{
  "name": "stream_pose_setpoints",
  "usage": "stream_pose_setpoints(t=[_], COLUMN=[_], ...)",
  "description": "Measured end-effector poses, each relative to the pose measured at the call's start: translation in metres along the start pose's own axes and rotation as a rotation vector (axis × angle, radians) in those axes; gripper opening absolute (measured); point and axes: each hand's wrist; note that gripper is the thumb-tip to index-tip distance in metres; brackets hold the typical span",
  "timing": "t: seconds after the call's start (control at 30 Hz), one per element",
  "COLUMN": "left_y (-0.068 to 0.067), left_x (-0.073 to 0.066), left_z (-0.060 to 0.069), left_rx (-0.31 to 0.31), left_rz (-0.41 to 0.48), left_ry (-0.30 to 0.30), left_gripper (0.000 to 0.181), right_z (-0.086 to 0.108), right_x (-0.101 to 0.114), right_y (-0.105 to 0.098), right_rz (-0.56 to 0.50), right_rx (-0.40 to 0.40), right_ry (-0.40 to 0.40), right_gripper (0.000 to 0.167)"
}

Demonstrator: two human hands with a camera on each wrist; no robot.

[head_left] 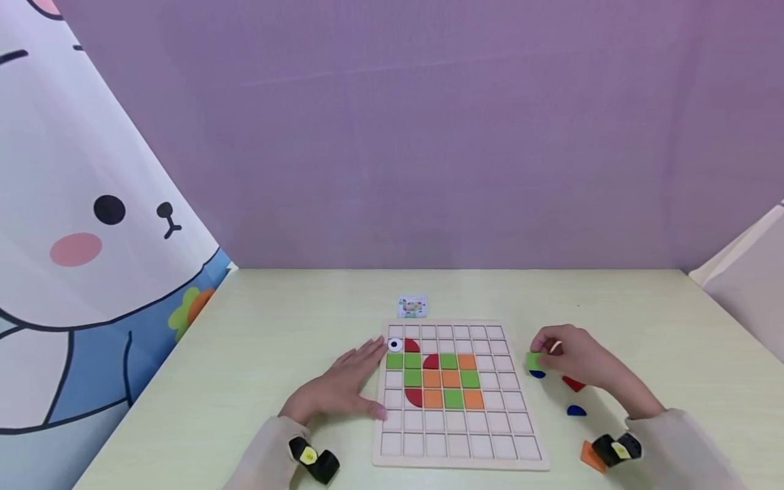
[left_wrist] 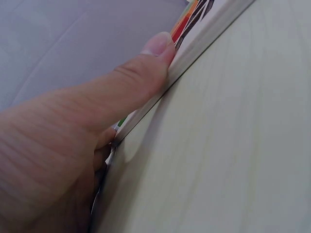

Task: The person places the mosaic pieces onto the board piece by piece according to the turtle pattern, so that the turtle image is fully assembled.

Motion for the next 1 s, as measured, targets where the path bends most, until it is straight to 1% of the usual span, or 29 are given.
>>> stream_pose_setpoints(t=[0.07,0.13,0.27,0.5,1.0], left_y=[0.000,0.000,0.000,-0.001,0.000], left_x=[0.000,-0.001,-0.001,-0.002,-0.003], left_z=[0.000,0.000,0.001,0.001,0.000], left_rx=[0.000,0.001,0.002,0.002,0.006], left_rz=[0.000,0.002,0.002,-0.004,0.003], left_ry=[-0.002,-0.002,0.004,0.004,-0.001], left_gripper=[0.109,0.109,0.109,0.109,0.109], right_z=[-0.002,-0.004,-0.008,-0.013,-0.012], right_x=[0.005,0.009,0.016,0.025,0.026], right_y=[0.003,0.007,0.012,0.019,0.024], right_rz=[-0.010,-0.020,-0.044,-0.046,-0.080], right_rx=[0.001,0.007,0.017,0.031,0.048], right_ry=[-0.021,-0.026,-0.009,0.016,0.047], right_gripper=[0.009,0.009,0.008,0.009,0.008])
Point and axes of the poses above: each hand's wrist, its own z-axis away from the middle knuckle, its own y-axis out of the palm, x = y × z, and after that the axes turned 11 degrees about -x, right-handed
